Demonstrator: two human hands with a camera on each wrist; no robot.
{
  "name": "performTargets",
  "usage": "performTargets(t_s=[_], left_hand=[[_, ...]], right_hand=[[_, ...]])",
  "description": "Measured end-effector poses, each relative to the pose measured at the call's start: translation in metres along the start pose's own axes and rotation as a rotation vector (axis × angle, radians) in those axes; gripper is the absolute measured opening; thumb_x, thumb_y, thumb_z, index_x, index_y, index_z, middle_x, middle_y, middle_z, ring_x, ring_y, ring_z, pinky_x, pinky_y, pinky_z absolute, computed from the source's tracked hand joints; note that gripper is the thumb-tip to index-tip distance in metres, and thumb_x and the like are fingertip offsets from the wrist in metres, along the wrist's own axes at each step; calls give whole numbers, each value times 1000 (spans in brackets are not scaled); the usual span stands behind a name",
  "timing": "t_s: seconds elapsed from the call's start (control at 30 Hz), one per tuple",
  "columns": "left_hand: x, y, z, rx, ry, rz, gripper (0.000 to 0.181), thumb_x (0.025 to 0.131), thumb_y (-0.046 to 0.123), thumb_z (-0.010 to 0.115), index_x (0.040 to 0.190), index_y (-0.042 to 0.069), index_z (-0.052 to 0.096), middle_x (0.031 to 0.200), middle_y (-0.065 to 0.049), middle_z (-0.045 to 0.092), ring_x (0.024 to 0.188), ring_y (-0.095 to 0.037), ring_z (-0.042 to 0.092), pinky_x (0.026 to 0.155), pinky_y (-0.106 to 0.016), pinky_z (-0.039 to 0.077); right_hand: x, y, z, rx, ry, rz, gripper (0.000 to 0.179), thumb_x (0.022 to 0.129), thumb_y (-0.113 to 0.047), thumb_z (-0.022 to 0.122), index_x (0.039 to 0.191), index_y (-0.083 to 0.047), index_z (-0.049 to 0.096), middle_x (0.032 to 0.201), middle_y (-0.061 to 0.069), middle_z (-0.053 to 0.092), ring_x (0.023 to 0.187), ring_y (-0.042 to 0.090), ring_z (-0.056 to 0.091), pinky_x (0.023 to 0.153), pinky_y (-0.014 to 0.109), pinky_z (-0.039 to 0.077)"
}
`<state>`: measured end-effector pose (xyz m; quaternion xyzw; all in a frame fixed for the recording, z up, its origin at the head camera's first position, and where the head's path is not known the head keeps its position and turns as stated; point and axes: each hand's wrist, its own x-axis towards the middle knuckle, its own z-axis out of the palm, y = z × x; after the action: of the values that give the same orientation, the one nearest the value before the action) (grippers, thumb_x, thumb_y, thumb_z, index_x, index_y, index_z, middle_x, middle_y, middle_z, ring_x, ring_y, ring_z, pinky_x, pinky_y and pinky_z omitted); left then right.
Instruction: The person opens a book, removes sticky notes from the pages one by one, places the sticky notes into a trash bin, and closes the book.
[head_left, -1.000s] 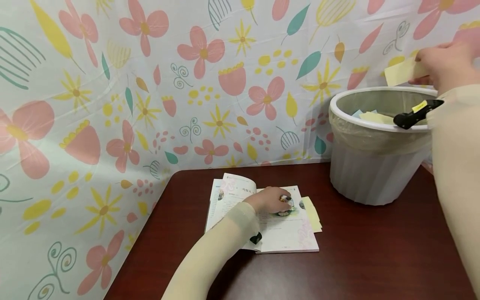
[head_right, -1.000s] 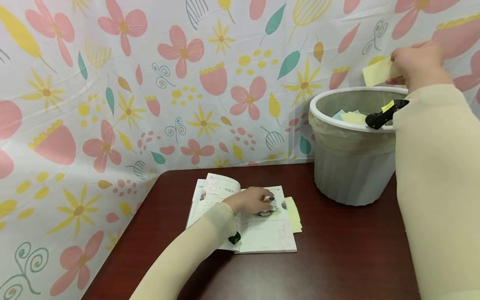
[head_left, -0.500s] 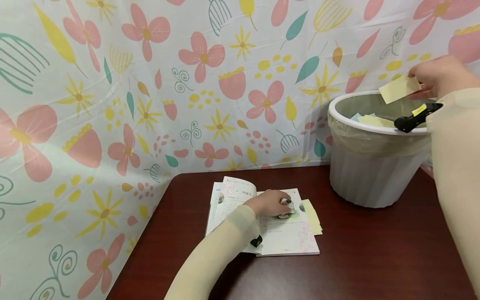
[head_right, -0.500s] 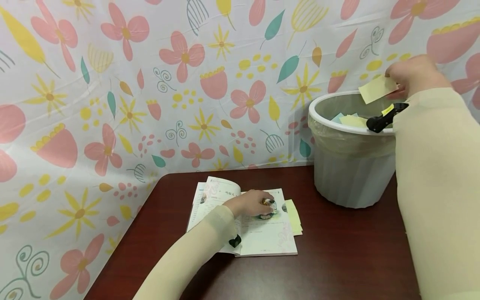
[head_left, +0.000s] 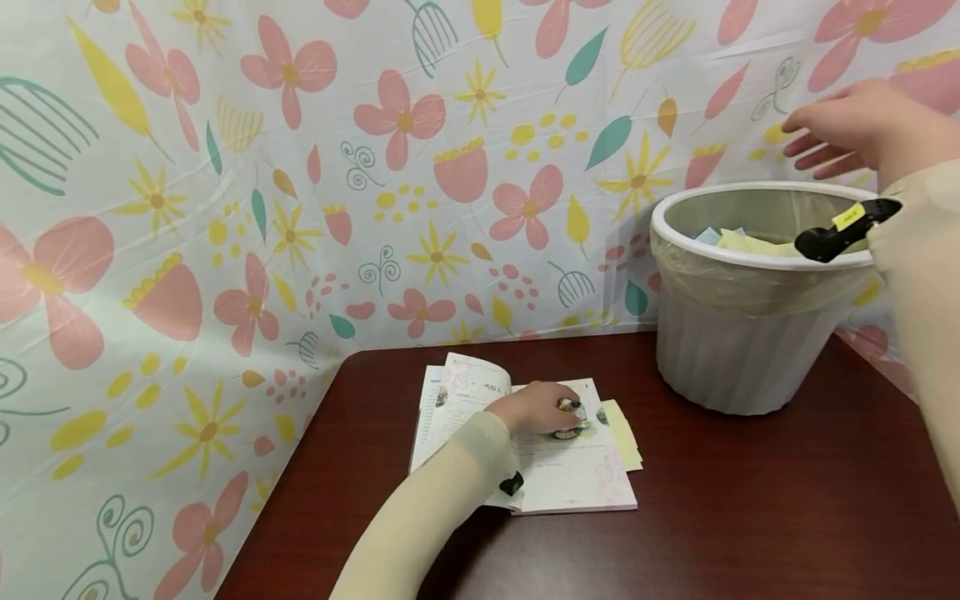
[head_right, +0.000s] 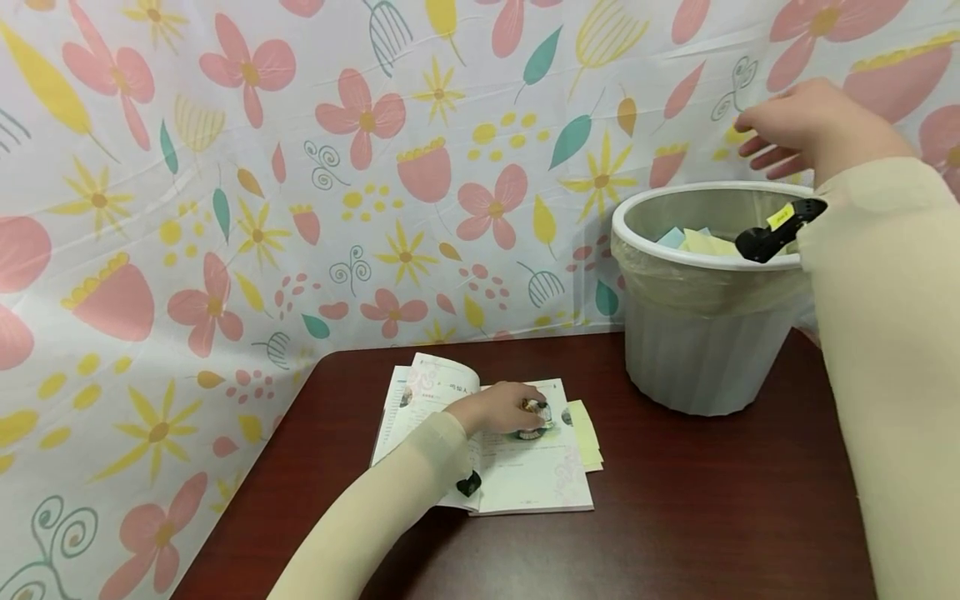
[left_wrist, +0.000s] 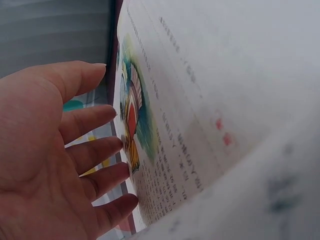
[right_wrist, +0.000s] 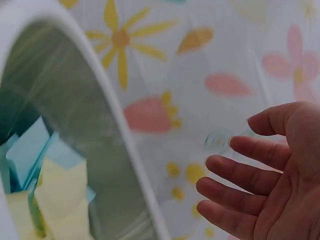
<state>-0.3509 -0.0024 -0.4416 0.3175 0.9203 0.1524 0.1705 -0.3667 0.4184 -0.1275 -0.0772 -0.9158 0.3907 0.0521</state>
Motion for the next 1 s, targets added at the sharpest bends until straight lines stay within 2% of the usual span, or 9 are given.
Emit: performTargets(t_s=[0.1, 0.17, 0.37, 0.43, 0.53, 0.6, 0.7, 0.83, 1.0], left_hand=[[-1, -1, -1, -35, 2, -5, 51, 100, 50, 59, 148, 32, 56, 146, 10, 59, 136, -12, 55, 108, -36, 49], [-2, -2, -2, -65, 4, -2, 51, 101, 49, 59, 148, 31, 56, 146, 8, 60, 133, -12, 57, 106, -36, 51], [-5, -3, -3, -141, 1, 13, 53, 102, 48, 58, 151, 28, 54, 146, 4, 60, 125, -11, 59, 101, -35, 52], [-6, -3, -3, -147, 3, 12, 53, 102, 49, 58, 151, 28, 53, 145, 4, 60, 123, -10, 59, 99, -34, 52], [-7, -4, -2, -160, 12, 9, 52, 102, 48, 58, 150, 29, 54, 142, 5, 62, 117, -9, 59, 96, -34, 52], [-7, -6, -2, -168, 25, 3, 52, 102, 48, 58, 150, 29, 54, 143, 5, 61, 120, -10, 60, 99, -35, 52], [-11, -8, -4, -171, 48, -13, 53, 103, 48, 57, 151, 28, 53, 150, 4, 57, 134, -17, 57, 108, -40, 49], [-19, -11, -6, -161, 70, -22, 54, 104, 46, 56, 152, 24, 52, 157, 2, 52, 144, -23, 50, 116, -44, 44], [-26, -16, -6, -180, 84, -19, 56, 103, 47, 57, 153, 24, 50, 158, 3, 50, 146, -23, 48, 117, -45, 43]], right_hand=[[-9, -19, 6, 0, -8, -96, 35, 105, -46, 46, 130, -24, 57, 71, -29, 62, 66, -5, 64, 61, 22, 58], [-17, -30, 13, 15, 1, -151, 21, 105, -44, 49, 114, -29, 60, 73, -29, 63, 68, -7, 64, 61, 18, 56], [-53, -53, 51, -24, 96, -284, 40, 102, -43, 57, 133, -19, 65, 80, -32, 62, 74, -10, 60, 62, 9, 49], [-66, -58, 68, 41, 103, -337, 34, 102, -38, 58, 130, -21, 69, 82, -32, 65, 74, -10, 62, 64, 9, 50], [-86, -63, 98, 253, 74, -448, 19, 100, -27, 66, 117, -23, 75, 87, -25, 73, 79, -7, 68, 68, 10, 54], [-100, -64, 120, 352, 43, -537, 16, 99, -19, 68, 112, -20, 77, 89, -21, 76, 82, -4, 71, 70, 13, 56], [-117, -59, 152, 399, 10, -626, 19, 99, -14, 69, 116, -11, 77, 96, -18, 78, 85, -1, 72, 72, 15, 58], [-128, -42, 191, 411, -59, -644, 24, 100, -11, 66, 122, -9, 75, 102, -20, 77, 92, -3, 72, 76, 16, 58], [-129, -12, 236, 475, -165, -564, 32, 103, -12, 63, 131, 1, 67, 107, -21, 75, 102, -2, 71, 85, 19, 59]])
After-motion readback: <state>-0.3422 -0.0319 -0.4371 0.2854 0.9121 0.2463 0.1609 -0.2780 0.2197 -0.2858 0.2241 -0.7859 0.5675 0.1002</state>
